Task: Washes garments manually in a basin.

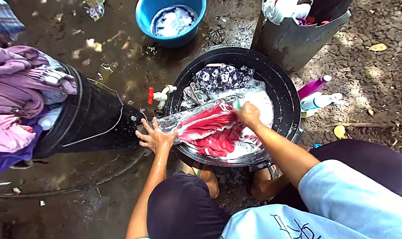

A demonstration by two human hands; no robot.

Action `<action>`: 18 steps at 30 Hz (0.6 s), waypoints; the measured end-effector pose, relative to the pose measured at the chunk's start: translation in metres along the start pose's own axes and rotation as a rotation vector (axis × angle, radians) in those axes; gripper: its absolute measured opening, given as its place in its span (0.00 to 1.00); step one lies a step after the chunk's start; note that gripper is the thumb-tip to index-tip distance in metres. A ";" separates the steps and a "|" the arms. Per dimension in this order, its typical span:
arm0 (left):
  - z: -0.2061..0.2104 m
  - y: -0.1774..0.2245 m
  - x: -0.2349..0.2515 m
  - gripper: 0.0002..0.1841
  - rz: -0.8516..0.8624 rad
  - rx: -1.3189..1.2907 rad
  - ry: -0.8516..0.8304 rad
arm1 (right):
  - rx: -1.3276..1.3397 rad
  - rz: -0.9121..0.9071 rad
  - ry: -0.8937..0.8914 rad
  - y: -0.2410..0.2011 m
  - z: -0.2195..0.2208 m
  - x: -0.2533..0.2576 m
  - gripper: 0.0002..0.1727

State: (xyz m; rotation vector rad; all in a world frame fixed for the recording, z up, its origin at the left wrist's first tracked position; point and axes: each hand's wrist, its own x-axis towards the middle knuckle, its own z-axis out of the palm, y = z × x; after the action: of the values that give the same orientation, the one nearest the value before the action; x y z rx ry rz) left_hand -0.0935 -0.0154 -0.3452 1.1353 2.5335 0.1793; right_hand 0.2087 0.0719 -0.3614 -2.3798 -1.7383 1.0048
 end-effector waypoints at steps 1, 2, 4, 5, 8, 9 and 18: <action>0.001 0.000 0.001 0.57 0.000 0.000 -0.002 | 0.056 -0.086 -0.003 -0.030 0.005 -0.023 0.36; 0.002 -0.002 0.000 0.57 0.000 0.006 -0.004 | 0.099 -0.178 -0.059 -0.060 0.019 -0.051 0.36; 0.002 -0.006 0.000 0.57 0.014 0.024 -0.007 | 0.129 -0.392 -0.205 -0.093 0.061 -0.094 0.35; 0.002 -0.007 0.001 0.56 0.024 0.027 -0.001 | 0.124 -0.435 -0.271 -0.092 0.077 -0.096 0.35; -0.001 -0.005 0.001 0.56 0.014 0.029 -0.009 | 0.161 -0.251 -0.171 -0.031 0.073 -0.041 0.36; -0.002 -0.002 -0.001 0.57 0.002 0.039 -0.020 | 0.117 -0.167 -0.090 -0.002 0.061 -0.015 0.38; 0.002 -0.006 0.000 0.56 0.026 0.030 0.006 | 0.290 -0.399 -0.290 -0.118 0.049 -0.070 0.30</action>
State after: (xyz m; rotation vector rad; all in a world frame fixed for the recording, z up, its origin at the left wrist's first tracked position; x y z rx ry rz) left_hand -0.0974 -0.0195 -0.3483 1.1814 2.5354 0.1523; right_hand 0.0727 0.0394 -0.3222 -1.6945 -1.8901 1.4607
